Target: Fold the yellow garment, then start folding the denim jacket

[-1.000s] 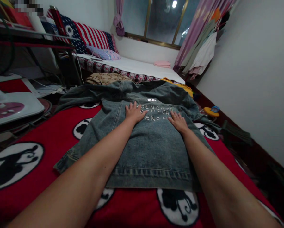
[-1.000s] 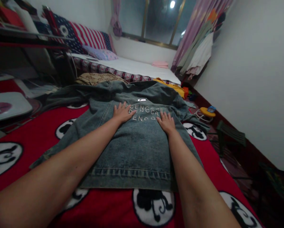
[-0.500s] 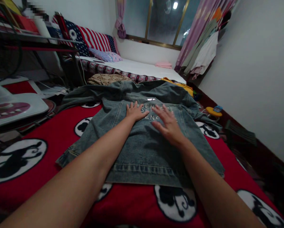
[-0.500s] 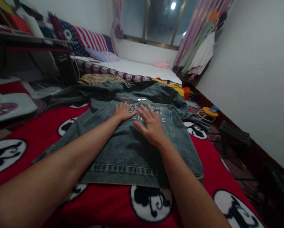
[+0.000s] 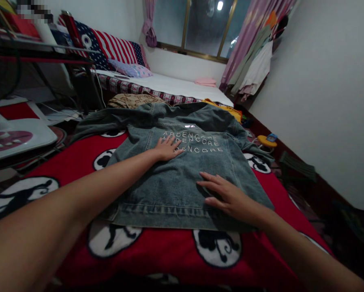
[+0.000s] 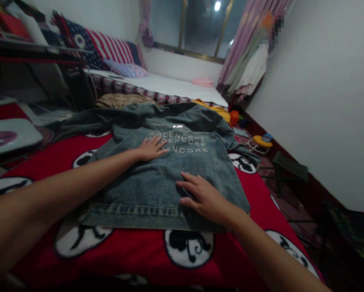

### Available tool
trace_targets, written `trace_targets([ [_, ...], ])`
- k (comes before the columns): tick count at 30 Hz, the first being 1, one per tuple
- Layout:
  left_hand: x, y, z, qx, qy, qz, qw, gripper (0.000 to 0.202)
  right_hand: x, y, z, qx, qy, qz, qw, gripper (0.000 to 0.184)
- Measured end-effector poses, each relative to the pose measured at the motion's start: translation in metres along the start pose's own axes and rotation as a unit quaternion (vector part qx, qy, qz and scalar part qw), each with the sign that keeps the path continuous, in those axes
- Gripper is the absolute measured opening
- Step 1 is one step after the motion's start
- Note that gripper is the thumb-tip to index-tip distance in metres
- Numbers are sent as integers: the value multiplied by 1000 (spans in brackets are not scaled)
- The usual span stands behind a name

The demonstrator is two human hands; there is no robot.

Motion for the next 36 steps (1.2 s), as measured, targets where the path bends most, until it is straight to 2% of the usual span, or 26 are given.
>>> trace_targets([
  [3, -4, -12, -41, 47, -78, 18, 996, 66, -12, -4, -54, 7, 0, 8, 1000, 50],
  [5, -8, -17, -76, 90, -127, 7, 988, 67, -24, -11, -83, -5, -21, -13, 1000, 58],
  [8, -14, -19, -133, 146, -190, -26, 970, 80, -41, -25, -109, -58, -60, -64, 994, 67],
  [10, -18, -20, -167, 151, -215, -31, 964, 85, -49, -33, -115, -95, -62, -99, 989, 67],
  [12, -22, -23, -194, 124, -232, -18, 965, 84, -54, -38, -117, -131, -39, -133, 982, 59],
  [14, -27, -31, -213, 69, -242, 12, 968, 77, -56, -38, -117, -165, -11, -164, 972, 49],
  [17, -32, -48, -229, -14, -220, 78, 972, 57, -54, -34, -119, -192, 10, -179, 965, 39],
  [19, -32, -57, -234, -45, -194, 124, 972, 43, -49, -27, -120, -204, -3, -153, 967, 35],
  [21, -27, -56, -235, -56, -170, 151, 972, 36, -43, -18, -120, -214, -37, -109, 970, 30],
  [23, -16, -42, -232, -46, -146, 138, 979, 35, -39, -3, -117, -229, -84, -66, 968, 24],
  [26, 2, 10, -213, -61, -83, 93, 990, 34, -37, 31, -100, -280, -146, -29, 948, 23],
  [29, 17, 76, -176, -208, 54, 117, 970, 30, -46, 73, -69, -372, -183, -43, 909, 28],
  [31, 23, 102, -141, -265, 97, 115, 952, 32, -59, 95, -40, -413, -221, -77, 880, 31],
  [33, 29, 105, -102, -268, 129, 98, 950, 36, -77, 103, -7, -409, -264, -108, 867, 32],
  [36, 35, 77, -48, -238, 134, 82, 959, 33, -108, 85, 40, -336, -328, -109, 876, 31],
])
Point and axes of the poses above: each hand's wrist, its own z-axis towards the middle knuckle, its own y-axis out of the back of the hand, x = y × z, the point moved 3 cm from there along z, towards the middle knuckle, and after that the axes turned 15 degrees about x, right-handed, at the moved point
